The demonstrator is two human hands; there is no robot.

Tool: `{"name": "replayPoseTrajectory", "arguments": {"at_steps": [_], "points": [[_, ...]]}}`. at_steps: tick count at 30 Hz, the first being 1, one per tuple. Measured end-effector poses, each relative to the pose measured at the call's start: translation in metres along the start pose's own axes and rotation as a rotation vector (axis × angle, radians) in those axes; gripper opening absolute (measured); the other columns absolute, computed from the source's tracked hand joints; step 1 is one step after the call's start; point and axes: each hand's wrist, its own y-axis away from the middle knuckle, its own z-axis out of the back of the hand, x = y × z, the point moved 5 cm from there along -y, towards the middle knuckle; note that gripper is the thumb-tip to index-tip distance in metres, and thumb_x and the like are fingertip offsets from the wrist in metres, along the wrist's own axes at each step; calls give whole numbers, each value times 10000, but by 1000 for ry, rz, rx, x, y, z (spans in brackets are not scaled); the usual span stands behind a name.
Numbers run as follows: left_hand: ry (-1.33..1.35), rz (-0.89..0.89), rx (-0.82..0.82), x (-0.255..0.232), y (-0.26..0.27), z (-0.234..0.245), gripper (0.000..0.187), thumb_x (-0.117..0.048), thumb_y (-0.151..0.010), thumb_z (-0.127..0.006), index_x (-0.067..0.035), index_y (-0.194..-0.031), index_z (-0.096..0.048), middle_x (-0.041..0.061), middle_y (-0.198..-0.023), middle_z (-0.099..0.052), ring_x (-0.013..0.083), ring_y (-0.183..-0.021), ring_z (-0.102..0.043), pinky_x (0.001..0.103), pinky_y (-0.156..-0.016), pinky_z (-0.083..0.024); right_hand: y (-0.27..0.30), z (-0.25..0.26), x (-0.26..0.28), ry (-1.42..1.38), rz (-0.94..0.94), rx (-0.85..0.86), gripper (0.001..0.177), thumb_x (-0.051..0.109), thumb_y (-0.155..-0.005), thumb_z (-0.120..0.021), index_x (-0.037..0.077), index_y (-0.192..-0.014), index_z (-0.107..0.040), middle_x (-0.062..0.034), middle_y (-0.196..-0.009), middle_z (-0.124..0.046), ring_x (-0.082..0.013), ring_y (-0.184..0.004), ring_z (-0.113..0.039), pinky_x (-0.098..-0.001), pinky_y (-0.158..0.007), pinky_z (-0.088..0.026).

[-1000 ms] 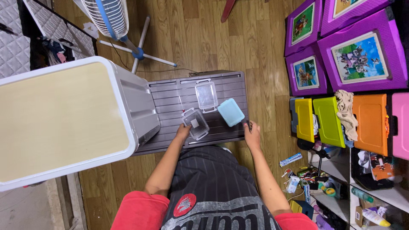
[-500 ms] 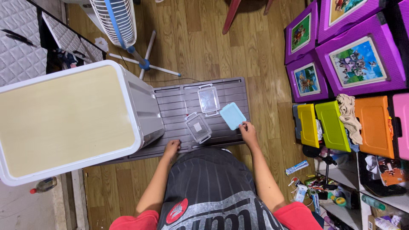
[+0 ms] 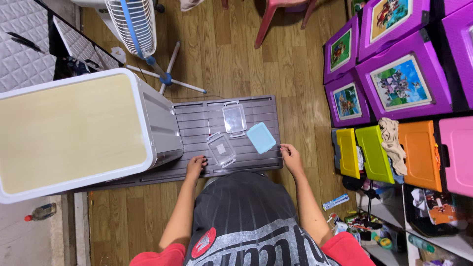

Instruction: The person assembles a small white refrigerator by inserting a bottom drawer, placing a clear plastic divider, and closing the lid. They then handle a small light-blue container, opening and closing it, and place it on a nearby surface.

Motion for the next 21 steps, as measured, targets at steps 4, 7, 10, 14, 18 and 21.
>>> {"name": "replayPoseTrajectory", "arguments": {"at_steps": [4, 7, 10, 14, 18, 21], "points": [[164, 2, 52, -4, 0, -22, 347, -253, -991, -530, -63, -1264, -626, 50, -1145, -751, 144, -955, -724, 275, -707, -519, -17, 16, 13, -70, 64, 18, 261, 102, -997, -570, 12, -1217, -678, -63, -994, -713, -122, -899, -670, -267, -836, -547], [182, 29, -5, -2, 1, -23, 407, -326, -1011, -529, -41, -1287, -616, 93, -1196, -724, 185, -1012, -703, 305, -758, -507, -22, 26, 15, -63, 64, 3, 243, 115, -1023, -570, 15, -1215, -680, -54, -996, -723, -113, -894, -667, -261, -829, -539], [368, 56, -4, -3, -2, -20, 480, -409, -1018, -456, -59, -1324, -575, 106, -1255, -696, 213, -1100, -684, 341, -881, -506, -25, 34, 14, -99, 75, 16, 253, 105, -1017, -554, 21, -1222, -676, -43, -1017, -719, -102, -897, -667, -250, -795, -528], [484, 22, -7, -4, 1, -12, 518, -423, -1025, -411, -62, -1369, -550, 117, -1307, -666, 243, -1193, -653, 380, -1012, -477, -19, 47, 2, -88, -15, 10, 253, 120, -1012, -551, 42, -1223, -667, -28, -1021, -720, -88, -874, -664, -239, -713, -511], [452, 21, -88, 1, 5, -6, 480, -379, -1013, -434, -69, -1357, -558, 97, -1296, -678, 227, -1167, -667, 353, -979, -482, -14, 56, 0, -70, -7, 23, 252, 118, -1010, -560, 35, -1218, -675, -39, -996, -729, -93, -848, -662, -238, -698, -509], [423, 5, -163, 9, 12, -2, 438, -356, -1001, -475, -67, -1306, -599, 81, -1219, -705, 197, -1074, -694, 313, -864, -515, -16, 53, -1, -58, -25, 53, 258, 115, -996, -564, 26, -1212, -676, -44, -984, -730, -104, -841, -665, -251, -692, -507]]}}
